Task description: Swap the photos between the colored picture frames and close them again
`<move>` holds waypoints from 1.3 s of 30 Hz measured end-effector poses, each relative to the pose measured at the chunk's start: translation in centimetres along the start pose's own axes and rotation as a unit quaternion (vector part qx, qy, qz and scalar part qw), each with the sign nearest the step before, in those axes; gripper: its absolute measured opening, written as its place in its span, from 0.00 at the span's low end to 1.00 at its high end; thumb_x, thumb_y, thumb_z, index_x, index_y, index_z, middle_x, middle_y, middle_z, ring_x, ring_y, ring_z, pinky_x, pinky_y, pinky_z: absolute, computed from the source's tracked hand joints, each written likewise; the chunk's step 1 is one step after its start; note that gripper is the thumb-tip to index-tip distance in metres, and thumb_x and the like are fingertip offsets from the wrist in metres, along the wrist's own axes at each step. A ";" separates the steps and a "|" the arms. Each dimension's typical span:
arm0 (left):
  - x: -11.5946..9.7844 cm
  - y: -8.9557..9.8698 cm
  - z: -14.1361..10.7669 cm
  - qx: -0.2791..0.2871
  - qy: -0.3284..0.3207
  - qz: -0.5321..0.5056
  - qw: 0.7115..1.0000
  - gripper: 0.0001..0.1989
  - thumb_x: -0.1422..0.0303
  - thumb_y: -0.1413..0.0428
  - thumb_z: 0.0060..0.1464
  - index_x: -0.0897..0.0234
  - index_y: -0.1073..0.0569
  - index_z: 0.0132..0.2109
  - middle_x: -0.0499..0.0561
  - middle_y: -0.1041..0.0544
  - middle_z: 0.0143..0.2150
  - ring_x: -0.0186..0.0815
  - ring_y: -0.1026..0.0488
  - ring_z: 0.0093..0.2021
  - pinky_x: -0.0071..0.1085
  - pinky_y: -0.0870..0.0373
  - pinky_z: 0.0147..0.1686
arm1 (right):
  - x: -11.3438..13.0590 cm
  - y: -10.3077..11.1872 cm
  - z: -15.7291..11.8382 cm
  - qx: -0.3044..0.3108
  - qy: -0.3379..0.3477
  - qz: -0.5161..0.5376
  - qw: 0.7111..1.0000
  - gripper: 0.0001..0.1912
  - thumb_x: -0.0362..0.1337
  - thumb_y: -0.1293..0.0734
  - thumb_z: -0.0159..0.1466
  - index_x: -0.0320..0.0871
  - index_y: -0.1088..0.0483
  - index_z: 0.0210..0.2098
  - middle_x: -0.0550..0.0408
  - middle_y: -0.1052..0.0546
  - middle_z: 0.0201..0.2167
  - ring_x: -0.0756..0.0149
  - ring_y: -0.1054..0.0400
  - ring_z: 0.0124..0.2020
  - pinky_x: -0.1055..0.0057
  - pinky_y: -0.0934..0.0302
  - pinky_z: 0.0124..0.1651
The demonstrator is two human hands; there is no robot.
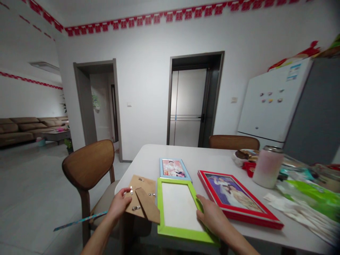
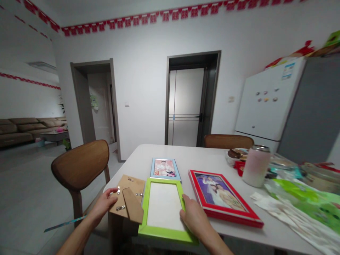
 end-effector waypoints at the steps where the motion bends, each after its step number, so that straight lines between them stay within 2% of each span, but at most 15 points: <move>1: 0.1 0.3 0.2 -0.007 -0.005 0.031 0.999 0.14 0.79 0.51 0.44 0.66 0.36 0.41 0.45 0.27 0.25 0.32 0.28 0.27 0.24 0.34 0.26 | 0.1 0.1 0.1 -0.002 -0.006 0.004 1.000 0.28 0.30 0.43 0.49 0.27 0.43 0.50 0.36 0.30 0.42 0.55 0.35 0.42 0.66 0.44 0.43; 3: 0.0 0.9 0.4 -0.028 -0.020 0.092 0.995 0.15 0.77 0.49 0.42 0.66 0.35 0.41 0.45 0.28 0.25 0.35 0.29 0.28 0.27 0.35 0.29 | 0.2 0.6 0.2 -0.010 -0.021 0.023 0.999 0.30 0.30 0.43 0.49 0.25 0.45 0.51 0.35 0.30 0.42 0.54 0.35 0.41 0.66 0.44 0.43; 6: -0.7 1.4 0.1 -0.067 -0.054 0.164 0.983 0.19 0.76 0.48 0.40 0.67 0.36 0.43 0.52 0.29 0.35 0.41 0.31 0.39 0.34 0.39 0.40 | 0.0 1.4 0.1 -0.009 -0.066 0.122 0.990 0.33 0.31 0.44 0.48 0.26 0.50 0.53 0.36 0.29 0.40 0.57 0.33 0.37 0.67 0.42 0.39; 9: -2.6 0.0 -1.6 -0.084 -0.107 0.197 0.971 0.20 0.75 0.50 0.42 0.68 0.37 0.45 0.57 0.34 0.46 0.42 0.40 0.50 0.36 0.48 0.50 | -0.1 1.6 -0.5 0.034 -0.125 0.334 0.934 0.36 0.32 0.47 0.49 0.30 0.61 0.58 0.44 0.26 0.32 0.63 0.31 0.26 0.70 0.40 0.29; 12: -5.4 -4.0 -4.4 -0.052 -0.171 0.195 0.964 0.19 0.73 0.51 0.44 0.66 0.37 0.47 0.53 0.34 0.48 0.36 0.41 0.51 0.31 0.49 0.52 | 0.7 2.0 -1.2 0.074 -0.153 0.502 0.848 0.39 0.34 0.49 0.50 0.34 0.70 0.59 0.50 0.25 0.26 0.66 0.33 0.19 0.70 0.40 0.23; 14: -7.8 -7.7 -6.8 0.007 -0.251 0.169 0.953 0.20 0.70 0.49 0.44 0.63 0.37 0.48 0.53 0.35 0.50 0.37 0.42 0.52 0.33 0.49 0.52 | 1.4 2.6 -1.5 0.085 -0.151 0.541 0.823 0.41 0.35 0.48 0.49 0.35 0.70 0.59 0.50 0.25 0.25 0.65 0.32 0.18 0.70 0.40 0.23; 18: -11.3 -13.9 -10.5 0.102 -0.338 0.139 0.925 0.26 0.69 0.44 0.40 0.64 0.37 0.49 0.55 0.38 0.53 0.44 0.43 0.52 0.38 0.46 0.52 | 2.6 3.6 -1.6 0.061 -0.106 0.538 0.834 0.41 0.38 0.44 0.50 0.35 0.66 0.59 0.50 0.25 0.27 0.65 0.31 0.22 0.70 0.39 0.27; 21: -12.8 -15.4 -11.4 0.118 -0.376 0.160 0.905 0.21 0.73 0.48 0.43 0.64 0.36 0.48 0.55 0.33 0.47 0.41 0.38 0.46 0.37 0.41 0.47 | 2.3 3.5 -1.1 0.035 -0.073 0.519 0.851 0.40 0.40 0.43 0.51 0.35 0.62 0.59 0.51 0.25 0.27 0.67 0.32 0.22 0.72 0.40 0.26; 23: -13.5 -14.9 -11.3 0.108 -0.396 0.170 0.896 0.20 0.75 0.51 0.45 0.64 0.37 0.48 0.54 0.30 0.41 0.40 0.36 0.42 0.35 0.38 0.44 | 1.4 3.1 -0.4 0.029 -0.066 0.489 0.869 0.39 0.40 0.42 0.51 0.34 0.62 0.58 0.53 0.26 0.25 0.67 0.33 0.22 0.72 0.40 0.25; 25: -13.7 -13.3 -10.6 0.065 -0.391 0.157 0.904 0.20 0.76 0.54 0.46 0.64 0.38 0.49 0.53 0.30 0.38 0.38 0.35 0.39 0.33 0.37 0.40 | 0.1 2.8 0.3 0.017 -0.064 0.399 0.914 0.37 0.38 0.41 0.50 0.33 0.57 0.57 0.54 0.27 0.23 0.66 0.33 0.23 0.72 0.41 0.26; 27: -13.3 -10.8 -9.5 -0.003 -0.353 0.124 0.927 0.20 0.77 0.55 0.46 0.65 0.39 0.49 0.52 0.31 0.36 0.36 0.34 0.36 0.31 0.36 0.37 | -1.1 2.9 0.9 -0.011 -0.060 0.259 0.964 0.32 0.35 0.41 0.49 0.32 0.47 0.53 0.52 0.26 0.25 0.64 0.32 0.27 0.71 0.41 0.30; 29: -11.9 -8.1 -8.3 -0.066 -0.296 0.096 0.948 0.20 0.77 0.55 0.45 0.65 0.39 0.48 0.50 0.31 0.34 0.35 0.33 0.32 0.30 0.36 0.35 | -1.6 3.1 1.1 -0.039 -0.044 0.132 0.989 0.26 0.33 0.41 0.48 0.34 0.38 0.47 0.47 0.26 0.31 0.61 0.32 0.33 0.70 0.42 0.36; 33: -7.0 -4.3 -6.6 -0.101 -0.186 0.095 0.973 0.19 0.76 0.54 0.43 0.63 0.39 0.45 0.48 0.30 0.33 0.36 0.31 0.33 0.29 0.37 0.34 | -1.1 2.4 0.6 -0.033 0.006 0.013 0.999 0.17 0.30 0.42 0.50 0.34 0.33 0.39 0.41 0.26 0.35 0.57 0.33 0.38 0.68 0.43 0.40; 36: -3.5 -3.4 -5.9 -0.073 -0.134 0.144 0.978 0.17 0.74 0.55 0.44 0.63 0.38 0.45 0.46 0.30 0.29 0.36 0.31 0.31 0.27 0.38 0.32 | -0.5 1.5 0.3 -0.003 0.011 -0.045 0.999 0.14 0.28 0.44 0.51 0.33 0.32 0.35 0.39 0.27 0.33 0.57 0.32 0.36 0.68 0.43 0.37; 39: -1.8 -3.5 -5.7 -0.051 -0.103 0.212 0.971 0.18 0.72 0.54 0.45 0.63 0.39 0.47 0.46 0.30 0.29 0.35 0.30 0.30 0.25 0.39 0.29 | -0.2 1.1 0.2 0.013 0.000 -0.071 0.997 0.13 0.27 0.44 0.51 0.33 0.32 0.32 0.38 0.28 0.33 0.57 0.32 0.34 0.69 0.43 0.35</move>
Point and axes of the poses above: each hand's wrist, its own z-axis towards the middle knuckle, its own y-axis out of the back of the hand, x = y × z, the point moved 5 cm from there along z, towards the middle knuckle
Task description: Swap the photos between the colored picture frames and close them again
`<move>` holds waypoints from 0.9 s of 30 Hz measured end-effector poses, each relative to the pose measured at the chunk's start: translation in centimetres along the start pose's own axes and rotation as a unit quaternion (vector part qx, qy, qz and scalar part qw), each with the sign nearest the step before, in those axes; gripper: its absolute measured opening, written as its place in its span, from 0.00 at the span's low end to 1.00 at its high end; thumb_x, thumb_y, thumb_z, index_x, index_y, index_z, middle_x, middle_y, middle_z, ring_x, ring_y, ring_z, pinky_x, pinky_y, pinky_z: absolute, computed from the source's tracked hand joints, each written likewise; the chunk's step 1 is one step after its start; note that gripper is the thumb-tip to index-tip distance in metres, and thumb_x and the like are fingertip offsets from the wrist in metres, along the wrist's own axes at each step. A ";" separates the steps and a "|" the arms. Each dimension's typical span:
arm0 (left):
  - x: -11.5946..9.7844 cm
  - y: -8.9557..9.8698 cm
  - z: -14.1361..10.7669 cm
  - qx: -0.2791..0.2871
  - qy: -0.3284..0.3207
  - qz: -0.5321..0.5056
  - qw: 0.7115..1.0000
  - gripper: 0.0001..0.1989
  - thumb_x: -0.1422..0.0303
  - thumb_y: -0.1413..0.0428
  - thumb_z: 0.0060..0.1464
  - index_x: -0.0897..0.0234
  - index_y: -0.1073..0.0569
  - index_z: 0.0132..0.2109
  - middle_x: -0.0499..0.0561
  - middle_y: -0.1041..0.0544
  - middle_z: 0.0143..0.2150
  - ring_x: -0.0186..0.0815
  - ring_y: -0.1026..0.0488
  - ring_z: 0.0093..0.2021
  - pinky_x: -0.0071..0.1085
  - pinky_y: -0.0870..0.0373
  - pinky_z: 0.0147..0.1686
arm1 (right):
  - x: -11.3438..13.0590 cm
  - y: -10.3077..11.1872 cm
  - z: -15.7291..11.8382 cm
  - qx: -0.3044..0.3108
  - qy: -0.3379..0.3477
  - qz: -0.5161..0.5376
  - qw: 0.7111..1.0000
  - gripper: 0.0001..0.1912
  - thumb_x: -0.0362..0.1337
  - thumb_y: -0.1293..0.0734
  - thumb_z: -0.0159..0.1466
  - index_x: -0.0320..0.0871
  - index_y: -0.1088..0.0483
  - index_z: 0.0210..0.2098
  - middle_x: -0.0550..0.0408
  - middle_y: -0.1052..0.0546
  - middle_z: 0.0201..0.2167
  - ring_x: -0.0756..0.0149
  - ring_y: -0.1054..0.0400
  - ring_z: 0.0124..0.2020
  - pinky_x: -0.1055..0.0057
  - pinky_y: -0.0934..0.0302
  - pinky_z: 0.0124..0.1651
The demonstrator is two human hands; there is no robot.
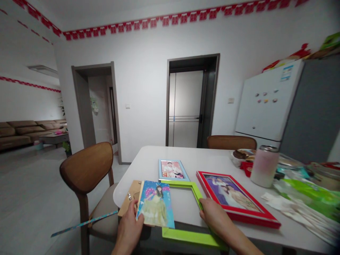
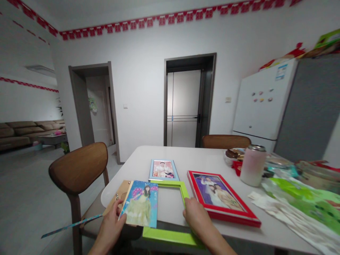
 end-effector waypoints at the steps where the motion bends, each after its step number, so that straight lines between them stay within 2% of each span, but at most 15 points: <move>1: 0.1 -0.1 -0.1 0.011 0.005 0.023 1.000 0.18 0.71 0.54 0.46 0.63 0.39 0.47 0.47 0.29 0.30 0.35 0.30 0.31 0.25 0.39 0.28 | 0.1 0.0 0.0 0.001 -0.002 -0.002 1.000 0.12 0.27 0.44 0.51 0.33 0.32 0.32 0.38 0.28 0.33 0.57 0.32 0.34 0.69 0.43 0.35; 6: -1.0 0.8 -0.5 0.041 -0.001 0.129 0.991 0.18 0.68 0.54 0.48 0.62 0.39 0.48 0.52 0.28 0.38 0.39 0.30 0.37 0.27 0.39 0.32 | 0.3 0.0 -0.3 0.013 -0.001 -0.010 1.000 0.12 0.28 0.44 0.52 0.33 0.32 0.32 0.38 0.30 0.34 0.58 0.32 0.33 0.68 0.42 0.35; 10: -2.2 1.5 -0.9 0.002 -0.048 0.164 0.985 0.18 0.69 0.54 0.47 0.66 0.36 0.47 0.56 0.31 0.44 0.41 0.35 0.45 0.33 0.40 0.41 | 0.4 0.0 -0.8 0.004 0.009 0.002 1.000 0.13 0.30 0.43 0.52 0.33 0.32 0.34 0.38 0.31 0.37 0.56 0.33 0.37 0.66 0.41 0.38; 13: -3.1 0.5 -1.3 0.010 -0.123 0.135 0.983 0.19 0.70 0.52 0.45 0.66 0.35 0.47 0.56 0.32 0.46 0.40 0.38 0.48 0.33 0.44 0.48 | 1.4 0.6 -1.1 -0.067 0.035 0.052 0.996 0.18 0.32 0.41 0.52 0.33 0.33 0.41 0.37 0.34 0.45 0.54 0.39 0.47 0.63 0.45 0.47; 15: -3.7 -0.7 -1.7 0.047 -0.161 0.104 0.980 0.22 0.69 0.51 0.43 0.66 0.36 0.48 0.56 0.35 0.50 0.40 0.41 0.51 0.34 0.46 0.51 | 2.6 0.6 -1.0 -0.086 0.046 0.139 0.986 0.21 0.34 0.42 0.52 0.34 0.36 0.45 0.40 0.33 0.45 0.57 0.38 0.46 0.64 0.46 0.48; 16: -3.9 -1.2 -1.8 0.066 -0.173 0.094 0.978 0.23 0.70 0.50 0.42 0.65 0.36 0.49 0.56 0.36 0.52 0.41 0.42 0.53 0.35 0.48 0.52 | 3.3 0.3 -0.8 -0.072 0.041 0.200 0.976 0.22 0.35 0.42 0.53 0.35 0.38 0.47 0.42 0.31 0.43 0.59 0.35 0.42 0.65 0.43 0.45; 18: -4.3 -2.1 -2.1 0.093 -0.189 0.094 0.973 0.24 0.71 0.49 0.40 0.65 0.35 0.49 0.56 0.39 0.54 0.42 0.45 0.54 0.36 0.51 0.54 | 4.7 -1.1 -0.2 -0.011 -0.003 0.341 0.940 0.25 0.36 0.44 0.53 0.34 0.42 0.50 0.48 0.27 0.32 0.65 0.32 0.30 0.69 0.38 0.32; 21: -4.8 -2.9 -2.1 0.108 -0.201 0.123 0.966 0.27 0.75 0.50 0.37 0.64 0.35 0.50 0.56 0.39 0.55 0.43 0.46 0.55 0.38 0.52 0.55 | 6.8 -3.5 0.9 0.063 -0.083 0.523 0.846 0.32 0.32 0.44 0.50 0.31 0.52 0.54 0.62 0.33 0.17 0.71 0.37 0.16 0.75 0.44 0.18; 23: -5.1 -3.3 -1.8 0.111 -0.207 0.144 0.961 0.29 0.77 0.51 0.36 0.65 0.36 0.51 0.56 0.39 0.55 0.44 0.46 0.56 0.40 0.52 0.55 | 8.1 -4.0 1.7 0.060 -0.097 0.595 0.795 0.36 0.28 0.43 0.46 0.31 0.55 0.55 0.68 0.40 0.11 0.74 0.43 0.12 0.78 0.47 0.16; 27: -5.8 -3.6 -0.7 0.098 -0.225 0.155 0.957 0.29 0.80 0.55 0.38 0.69 0.38 0.52 0.58 0.39 0.55 0.42 0.45 0.56 0.40 0.51 0.55 | 10.4 -2.1 2.4 0.003 -0.069 0.669 0.740 0.36 0.27 0.42 0.44 0.36 0.52 0.54 0.71 0.43 0.11 0.77 0.46 0.12 0.80 0.48 0.16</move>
Point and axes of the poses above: each hand's wrist, its own z-axis towards the middle knuckle, its own y-axis out of the back of the hand, x = y × z, the point moved 5 cm from there along z, towards the middle knuckle
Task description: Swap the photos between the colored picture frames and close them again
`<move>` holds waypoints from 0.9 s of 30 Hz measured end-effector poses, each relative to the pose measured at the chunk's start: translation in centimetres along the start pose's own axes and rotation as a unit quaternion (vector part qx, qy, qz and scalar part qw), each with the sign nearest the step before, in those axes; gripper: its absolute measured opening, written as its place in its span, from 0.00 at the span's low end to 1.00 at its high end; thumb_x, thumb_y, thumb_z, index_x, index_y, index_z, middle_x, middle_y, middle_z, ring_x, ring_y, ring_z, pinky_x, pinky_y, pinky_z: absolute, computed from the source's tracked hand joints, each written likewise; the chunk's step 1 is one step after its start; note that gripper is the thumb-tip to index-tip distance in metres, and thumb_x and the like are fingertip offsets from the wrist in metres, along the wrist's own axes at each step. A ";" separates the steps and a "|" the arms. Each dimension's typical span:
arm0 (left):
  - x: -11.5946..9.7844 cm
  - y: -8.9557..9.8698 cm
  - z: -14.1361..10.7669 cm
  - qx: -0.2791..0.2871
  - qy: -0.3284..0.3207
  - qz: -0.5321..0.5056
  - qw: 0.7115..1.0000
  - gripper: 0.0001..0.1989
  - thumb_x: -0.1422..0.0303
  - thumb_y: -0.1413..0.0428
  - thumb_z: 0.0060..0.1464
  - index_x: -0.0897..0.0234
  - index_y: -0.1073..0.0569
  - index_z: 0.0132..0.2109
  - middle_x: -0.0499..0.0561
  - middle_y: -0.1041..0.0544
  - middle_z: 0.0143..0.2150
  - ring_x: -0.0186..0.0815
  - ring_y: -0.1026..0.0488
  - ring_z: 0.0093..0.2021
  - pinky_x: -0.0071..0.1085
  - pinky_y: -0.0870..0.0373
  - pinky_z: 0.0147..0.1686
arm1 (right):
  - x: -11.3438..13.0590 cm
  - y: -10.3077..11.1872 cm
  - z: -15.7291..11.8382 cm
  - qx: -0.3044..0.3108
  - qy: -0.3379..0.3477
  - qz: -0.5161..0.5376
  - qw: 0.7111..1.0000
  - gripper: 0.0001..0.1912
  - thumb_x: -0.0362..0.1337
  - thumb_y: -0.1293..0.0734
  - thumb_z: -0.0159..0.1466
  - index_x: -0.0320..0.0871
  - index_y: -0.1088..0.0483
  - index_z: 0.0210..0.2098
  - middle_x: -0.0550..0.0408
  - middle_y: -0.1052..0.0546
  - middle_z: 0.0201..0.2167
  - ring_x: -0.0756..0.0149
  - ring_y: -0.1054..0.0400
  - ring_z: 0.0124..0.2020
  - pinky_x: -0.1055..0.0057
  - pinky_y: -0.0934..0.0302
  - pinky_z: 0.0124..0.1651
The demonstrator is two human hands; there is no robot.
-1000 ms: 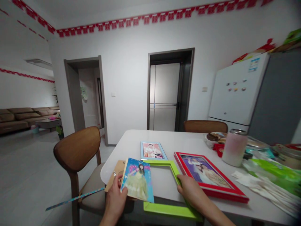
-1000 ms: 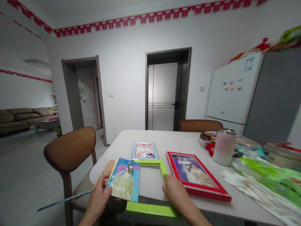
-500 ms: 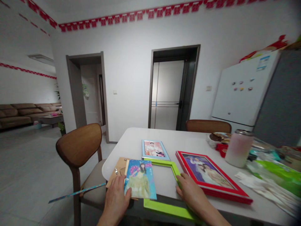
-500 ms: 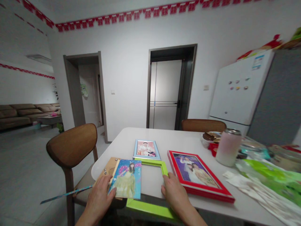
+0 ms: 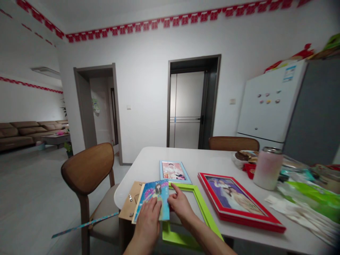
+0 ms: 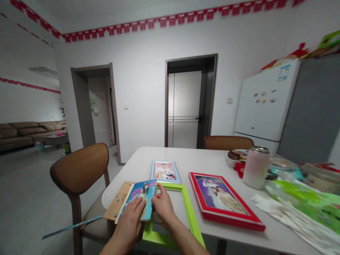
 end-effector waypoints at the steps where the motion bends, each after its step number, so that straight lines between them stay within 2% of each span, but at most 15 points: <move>1: 0.1 0.3 0.3 -0.020 -0.005 -0.012 1.000 0.28 0.81 0.57 0.40 0.70 0.38 0.53 0.58 0.39 0.55 0.40 0.45 0.55 0.38 0.50 0.55 | 0.8 -0.5 -0.2 0.003 0.014 0.020 1.000 0.36 0.28 0.41 0.45 0.38 0.52 0.54 0.70 0.42 0.12 0.76 0.45 0.14 0.79 0.47 0.17; 5: 0.7 3.1 1.1 -0.155 0.001 -0.135 0.979 0.23 0.79 0.60 0.47 0.69 0.38 0.52 0.56 0.35 0.52 0.36 0.41 0.53 0.33 0.46 0.53 | 3.2 -1.4 -1.4 0.005 0.031 0.071 0.997 0.31 0.37 0.38 0.49 0.40 0.48 0.52 0.60 0.32 0.24 0.72 0.35 0.25 0.76 0.41 0.24; 8: 0.7 4.8 1.1 -0.241 0.053 -0.279 0.928 0.18 0.72 0.57 0.51 0.66 0.35 0.49 0.55 0.32 0.50 0.38 0.38 0.51 0.33 0.44 0.51 | 2.7 -1.0 -2.3 -0.005 -0.021 0.079 0.997 0.23 0.39 0.38 0.50 0.39 0.42 0.45 0.53 0.30 0.31 0.71 0.33 0.28 0.75 0.39 0.27; 10: 0.2 4.6 1.1 -0.263 0.111 -0.403 0.870 0.16 0.66 0.55 0.52 0.68 0.33 0.46 0.56 0.29 0.45 0.41 0.34 0.48 0.34 0.40 0.48 | 1.7 -0.6 -2.8 0.017 -0.060 0.108 0.992 0.19 0.41 0.39 0.52 0.39 0.40 0.41 0.53 0.29 0.31 0.71 0.32 0.26 0.75 0.39 0.28; 12: -0.7 3.3 1.2 -0.256 0.151 -0.533 0.792 0.18 0.61 0.53 0.51 0.70 0.32 0.43 0.57 0.26 0.41 0.42 0.31 0.44 0.34 0.36 0.44 | 0.9 0.1 -3.0 0.038 -0.071 0.159 0.984 0.16 0.41 0.40 0.53 0.41 0.39 0.40 0.53 0.27 0.29 0.71 0.32 0.26 0.74 0.39 0.28; 15: -2.4 0.8 1.6 -0.218 0.157 -0.683 0.680 0.22 0.58 0.49 0.46 0.71 0.33 0.44 0.57 0.26 0.39 0.42 0.30 0.42 0.33 0.34 0.41 | 0.5 2.8 -2.9 -0.003 -0.042 0.208 0.977 0.16 0.36 0.40 0.52 0.43 0.40 0.42 0.56 0.25 0.30 0.69 0.31 0.29 0.74 0.38 0.29; 16: -2.8 0.1 1.6 -0.202 0.155 -0.708 0.658 0.23 0.58 0.47 0.45 0.71 0.33 0.45 0.57 0.26 0.39 0.43 0.30 0.42 0.33 0.34 0.41 | 0.4 4.0 -2.7 -0.024 -0.036 0.208 0.977 0.18 0.34 0.40 0.51 0.43 0.40 0.42 0.56 0.25 0.30 0.68 0.31 0.30 0.74 0.38 0.29; 17: -2.9 -0.5 1.7 -0.186 0.155 -0.720 0.651 0.25 0.59 0.46 0.43 0.71 0.34 0.46 0.58 0.26 0.40 0.43 0.31 0.43 0.34 0.35 0.42 | 0.4 5.1 -2.6 -0.039 -0.034 0.199 0.979 0.19 0.32 0.40 0.50 0.43 0.40 0.43 0.55 0.24 0.30 0.67 0.30 0.30 0.74 0.38 0.29; 18: -2.9 -1.0 1.6 -0.173 0.157 -0.718 0.656 0.26 0.60 0.45 0.42 0.72 0.35 0.47 0.59 0.27 0.42 0.44 0.32 0.44 0.34 0.35 0.42 | 0.5 6.3 -2.4 -0.047 -0.037 0.183 0.981 0.20 0.30 0.40 0.49 0.41 0.39 0.43 0.55 0.24 0.29 0.66 0.30 0.29 0.74 0.38 0.28; 20: -2.3 -1.5 1.3 -0.160 0.167 -0.683 0.693 0.28 0.64 0.44 0.40 0.72 0.37 0.49 0.62 0.30 0.46 0.44 0.34 0.47 0.34 0.38 0.45 | 0.5 8.3 -2.1 -0.050 -0.052 0.135 0.988 0.21 0.29 0.40 0.47 0.39 0.37 0.42 0.53 0.24 0.27 0.65 0.30 0.27 0.73 0.38 0.27; 23: -1.6 -1.5 0.5 -0.127 0.160 -0.568 0.798 0.25 0.70 0.46 0.40 0.72 0.37 0.48 0.61 0.33 0.50 0.41 0.38 0.51 0.32 0.42 0.49 | 0.5 10.7 -1.6 -0.048 -0.068 0.046 0.995 0.20 0.28 0.41 0.46 0.38 0.35 0.39 0.52 0.24 0.23 0.64 0.30 0.24 0.72 0.38 0.26; 25: -1.9 -1.4 -0.1 -0.079 0.137 -0.459 0.875 0.22 0.72 0.48 0.41 0.70 0.35 0.47 0.57 0.32 0.49 0.39 0.38 0.51 0.32 0.45 0.51 | 0.3 11.5 -1.2 -0.040 -0.074 -0.016 0.996 0.18 0.29 0.42 0.46 0.37 0.33 0.37 0.52 0.24 0.22 0.65 0.30 0.22 0.72 0.39 0.25; 27: -2.4 -1.4 -0.5 -0.029 0.111 -0.365 0.924 0.22 0.73 0.49 0.41 0.68 0.34 0.47 0.56 0.33 0.50 0.39 0.39 0.52 0.32 0.46 0.52 | 0.1 11.9 -0.6 -0.039 -0.067 -0.090 0.993 0.17 0.29 0.43 0.47 0.37 0.31 0.35 0.51 0.24 0.21 0.65 0.31 0.22 0.73 0.39 0.24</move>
Point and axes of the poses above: each hand's wrist, its own z-axis towards the middle knuckle, its own y-axis out of the back of the hand, x = y × z, the point moved 5 cm from there along z, towards the middle knuckle
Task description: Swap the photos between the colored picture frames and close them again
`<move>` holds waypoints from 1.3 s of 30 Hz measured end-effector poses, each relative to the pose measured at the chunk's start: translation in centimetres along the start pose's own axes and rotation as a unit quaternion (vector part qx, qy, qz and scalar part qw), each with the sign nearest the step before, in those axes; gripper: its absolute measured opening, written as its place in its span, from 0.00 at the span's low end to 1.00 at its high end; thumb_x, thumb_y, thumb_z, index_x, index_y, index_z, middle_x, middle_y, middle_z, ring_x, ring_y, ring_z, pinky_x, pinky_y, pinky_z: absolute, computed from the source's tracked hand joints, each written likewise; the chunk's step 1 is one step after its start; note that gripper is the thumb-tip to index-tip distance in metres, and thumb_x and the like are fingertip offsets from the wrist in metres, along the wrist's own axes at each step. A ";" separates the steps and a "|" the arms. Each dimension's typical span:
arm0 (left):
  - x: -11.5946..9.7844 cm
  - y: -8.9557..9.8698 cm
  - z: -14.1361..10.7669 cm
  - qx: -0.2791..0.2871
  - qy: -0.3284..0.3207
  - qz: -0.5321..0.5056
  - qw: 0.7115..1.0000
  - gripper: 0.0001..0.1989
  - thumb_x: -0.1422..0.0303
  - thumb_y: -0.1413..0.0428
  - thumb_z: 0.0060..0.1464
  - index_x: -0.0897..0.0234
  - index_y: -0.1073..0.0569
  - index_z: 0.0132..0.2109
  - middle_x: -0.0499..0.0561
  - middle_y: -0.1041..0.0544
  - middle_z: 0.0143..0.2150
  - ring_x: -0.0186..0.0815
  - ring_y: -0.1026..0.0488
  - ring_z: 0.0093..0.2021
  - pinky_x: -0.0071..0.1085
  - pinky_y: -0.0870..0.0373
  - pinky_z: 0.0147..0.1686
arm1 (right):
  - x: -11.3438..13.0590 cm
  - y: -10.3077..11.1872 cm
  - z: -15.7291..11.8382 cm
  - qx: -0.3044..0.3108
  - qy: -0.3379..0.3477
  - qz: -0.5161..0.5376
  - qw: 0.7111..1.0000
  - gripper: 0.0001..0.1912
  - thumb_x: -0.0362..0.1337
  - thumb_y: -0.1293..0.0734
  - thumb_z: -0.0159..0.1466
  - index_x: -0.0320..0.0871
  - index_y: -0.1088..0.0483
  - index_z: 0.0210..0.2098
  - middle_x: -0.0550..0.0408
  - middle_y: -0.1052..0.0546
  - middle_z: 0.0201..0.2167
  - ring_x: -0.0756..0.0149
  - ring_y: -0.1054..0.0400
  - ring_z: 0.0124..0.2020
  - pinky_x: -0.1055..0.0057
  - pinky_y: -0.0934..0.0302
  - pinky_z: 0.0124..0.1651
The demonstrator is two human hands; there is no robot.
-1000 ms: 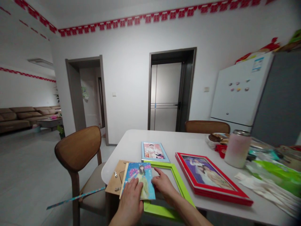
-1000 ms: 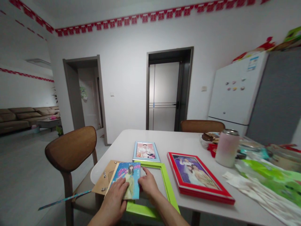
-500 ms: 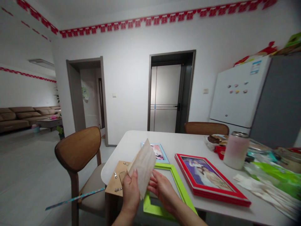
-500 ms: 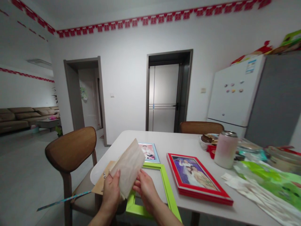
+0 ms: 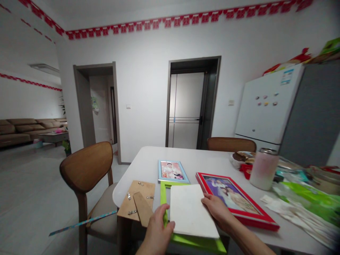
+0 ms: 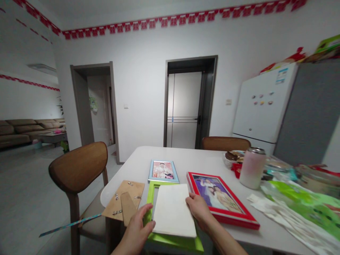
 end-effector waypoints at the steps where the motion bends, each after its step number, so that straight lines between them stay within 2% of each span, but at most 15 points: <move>1: -0.1 -0.2 -0.3 0.021 -0.007 0.038 0.999 0.23 0.73 0.49 0.40 0.69 0.35 0.48 0.56 0.34 0.51 0.40 0.40 0.52 0.32 0.47 0.53 | 0.0 0.0 0.3 -0.008 0.009 -0.042 0.999 0.16 0.30 0.43 0.47 0.37 0.30 0.34 0.51 0.24 0.21 0.65 0.31 0.22 0.74 0.40 0.23; 4: -0.3 -0.9 -0.8 0.071 -0.026 0.111 0.991 0.26 0.72 0.47 0.39 0.72 0.37 0.50 0.59 0.38 0.54 0.41 0.43 0.55 0.33 0.49 0.54 | 0.0 -0.2 1.3 -0.043 0.035 -0.139 0.989 0.16 0.30 0.44 0.48 0.37 0.29 0.32 0.51 0.24 0.20 0.66 0.31 0.22 0.75 0.41 0.23; 7: -0.2 -1.2 -0.9 0.096 -0.038 0.154 0.983 0.27 0.71 0.47 0.39 0.71 0.38 0.51 0.59 0.40 0.56 0.42 0.45 0.55 0.34 0.50 0.55 | 0.1 -0.4 2.2 -0.059 0.040 -0.170 0.983 0.17 0.29 0.44 0.48 0.35 0.29 0.32 0.51 0.24 0.20 0.66 0.31 0.23 0.76 0.42 0.23; 15: -0.4 -1.4 -1.0 0.110 -0.076 0.203 0.970 0.25 0.71 0.47 0.41 0.70 0.36 0.50 0.58 0.40 0.56 0.41 0.45 0.55 0.35 0.49 0.55 | 0.5 -0.1 2.7 -0.113 0.050 -0.252 0.960 0.22 0.31 0.44 0.49 0.30 0.33 0.42 0.48 0.24 0.25 0.65 0.32 0.24 0.75 0.44 0.24; 19: -0.7 -1.4 -1.1 0.128 -0.077 0.221 0.964 0.25 0.71 0.47 0.42 0.70 0.37 0.50 0.59 0.41 0.56 0.42 0.45 0.56 0.36 0.49 0.55 | 0.2 -0.5 2.6 -0.118 0.064 -0.278 0.951 0.24 0.32 0.46 0.51 0.31 0.36 0.46 0.49 0.24 0.25 0.66 0.32 0.24 0.75 0.44 0.24; 23: -1.0 -1.3 -1.2 0.133 -0.078 0.227 0.962 0.24 0.70 0.47 0.42 0.70 0.36 0.50 0.59 0.41 0.56 0.42 0.45 0.56 0.37 0.49 0.55 | 0.5 -0.8 2.5 -0.102 0.091 -0.325 0.936 0.20 0.31 0.45 0.51 0.33 0.32 0.41 0.49 0.24 0.27 0.67 0.32 0.26 0.76 0.43 0.27; 29: -1.0 -1.2 -1.4 0.139 -0.078 0.221 0.962 0.25 0.71 0.47 0.42 0.69 0.37 0.51 0.59 0.41 0.56 0.42 0.46 0.56 0.37 0.49 0.55 | 1.1 -1.1 1.7 -0.103 0.140 -0.429 0.887 0.14 0.34 0.41 0.50 0.35 0.29 0.32 0.44 0.26 0.30 0.60 0.33 0.32 0.71 0.45 0.33; 31: -0.6 -0.2 -1.5 0.145 -0.073 0.220 0.962 0.28 0.71 0.46 0.40 0.68 0.39 0.52 0.59 0.43 0.57 0.42 0.47 0.56 0.37 0.50 0.55 | 1.0 -1.1 1.5 -0.106 0.148 -0.453 0.873 0.14 0.35 0.41 0.51 0.34 0.30 0.33 0.42 0.27 0.31 0.58 0.34 0.34 0.69 0.45 0.34; 34: 0.6 2.8 -1.4 0.126 -0.053 0.258 0.956 0.34 0.73 0.43 0.35 0.67 0.41 0.54 0.58 0.46 0.59 0.41 0.49 0.58 0.35 0.52 0.55 | 1.4 -2.0 0.8 -0.105 0.181 -0.466 0.860 0.18 0.36 0.42 0.53 0.34 0.32 0.40 0.41 0.29 0.37 0.59 0.36 0.39 0.69 0.46 0.39; 36: 1.9 5.6 -0.9 0.090 -0.028 0.321 0.942 0.36 0.74 0.44 0.34 0.66 0.42 0.55 0.56 0.49 0.60 0.40 0.52 0.59 0.35 0.55 0.56 | 2.0 -3.9 -0.3 -0.079 0.222 -0.451 0.861 0.19 0.36 0.43 0.55 0.35 0.34 0.43 0.42 0.31 0.40 0.60 0.37 0.41 0.70 0.47 0.43; 39: 4.2 9.2 0.2 0.033 0.041 0.433 0.900 0.37 0.78 0.47 0.32 0.66 0.43 0.55 0.56 0.49 0.60 0.41 0.54 0.59 0.37 0.58 0.56 | 3.1 -8.9 -2.8 0.009 0.281 -0.413 0.867 0.18 0.39 0.44 0.56 0.38 0.34 0.42 0.45 0.31 0.40 0.62 0.38 0.41 0.70 0.47 0.44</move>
Point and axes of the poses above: each hand's wrist, its own z-axis towards the middle knuckle, its own y-axis out of the back of the hand, x = y × z, the point moved 5 cm from there along z, towards the middle knuckle
